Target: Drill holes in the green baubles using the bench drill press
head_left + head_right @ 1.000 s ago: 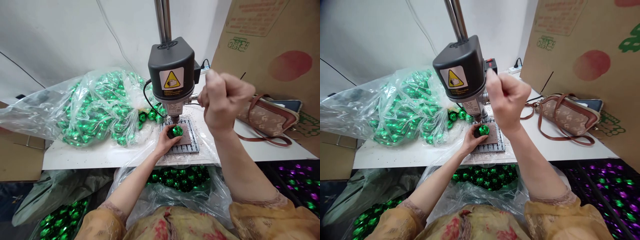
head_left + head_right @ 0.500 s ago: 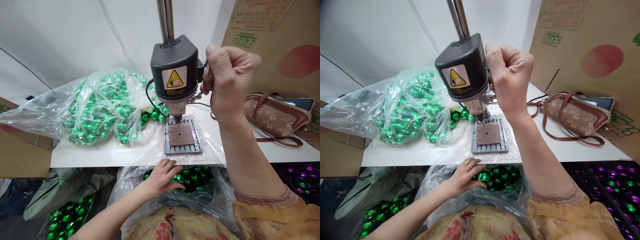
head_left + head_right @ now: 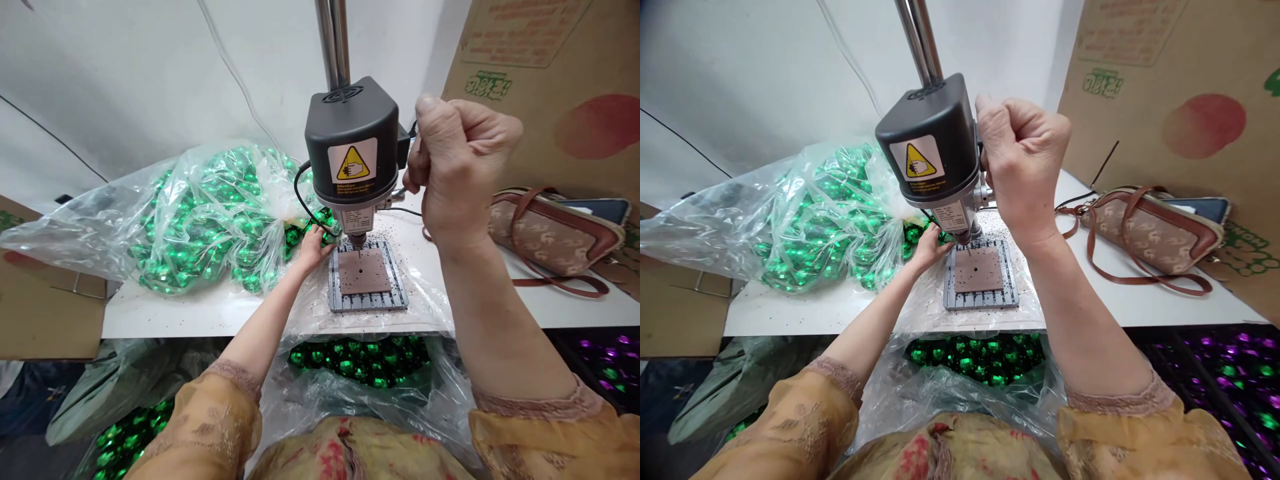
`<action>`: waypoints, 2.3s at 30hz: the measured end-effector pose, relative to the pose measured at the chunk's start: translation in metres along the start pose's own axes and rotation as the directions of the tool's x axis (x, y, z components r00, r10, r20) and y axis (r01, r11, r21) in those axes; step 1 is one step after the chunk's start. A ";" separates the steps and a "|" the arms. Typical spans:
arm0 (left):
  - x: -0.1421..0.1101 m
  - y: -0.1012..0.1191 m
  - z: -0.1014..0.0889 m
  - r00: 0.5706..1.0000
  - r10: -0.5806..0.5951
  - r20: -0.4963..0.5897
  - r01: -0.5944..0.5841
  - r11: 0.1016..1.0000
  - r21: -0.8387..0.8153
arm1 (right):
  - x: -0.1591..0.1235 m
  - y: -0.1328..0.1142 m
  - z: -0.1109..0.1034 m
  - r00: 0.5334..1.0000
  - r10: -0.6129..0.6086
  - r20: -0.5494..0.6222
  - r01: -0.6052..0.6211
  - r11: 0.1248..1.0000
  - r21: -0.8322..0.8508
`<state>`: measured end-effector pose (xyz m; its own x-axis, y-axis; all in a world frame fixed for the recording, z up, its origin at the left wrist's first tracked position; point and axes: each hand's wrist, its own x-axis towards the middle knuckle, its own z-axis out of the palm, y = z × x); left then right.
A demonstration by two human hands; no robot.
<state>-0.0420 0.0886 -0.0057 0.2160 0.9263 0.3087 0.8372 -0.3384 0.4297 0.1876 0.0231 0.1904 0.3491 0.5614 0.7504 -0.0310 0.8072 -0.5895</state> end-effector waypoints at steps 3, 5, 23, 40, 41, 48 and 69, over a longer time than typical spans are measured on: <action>-0.009 -0.004 -0.001 0.999 -0.035 0.016 0.035 0.999 -0.012 | 0.000 -0.001 0.001 1.000 -0.006 -0.020 0.006 1.000 0.022; -0.014 -0.007 -0.003 0.999 -0.035 0.027 0.036 0.997 -0.065 | 0.000 0.000 0.002 0.999 -0.009 -0.033 0.011 0.999 0.039; -0.073 0.051 -0.024 0.925 -0.318 0.208 0.257 0.120 -0.959 | -0.002 -0.002 0.001 0.999 0.018 -0.027 -0.016 0.998 0.057; -0.077 0.066 0.021 0.987 -0.155 0.040 0.133 0.652 -0.747 | -0.003 -0.002 0.000 1.000 -0.004 -0.003 0.004 1.000 -0.004; -0.078 0.068 0.021 0.989 -0.144 0.029 0.120 0.686 -0.717 | -0.003 -0.002 0.000 1.000 0.001 -0.008 -0.001 1.000 -0.001; -0.084 0.085 0.024 0.997 -0.076 -0.008 0.048 0.702 -0.711 | -0.003 -0.002 0.001 0.999 -0.015 -0.030 0.016 1.000 0.015; -0.083 0.086 0.029 0.994 -0.103 -0.035 0.047 0.691 -0.721 | -0.057 0.016 -0.011 0.964 -0.209 -0.167 0.203 0.978 -0.051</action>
<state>0.0267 -0.0128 -0.0189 0.1106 0.9500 0.2920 0.2260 -0.3102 0.9234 0.1781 0.0019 0.1351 0.4995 0.3418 0.7961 0.0888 0.8939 -0.4395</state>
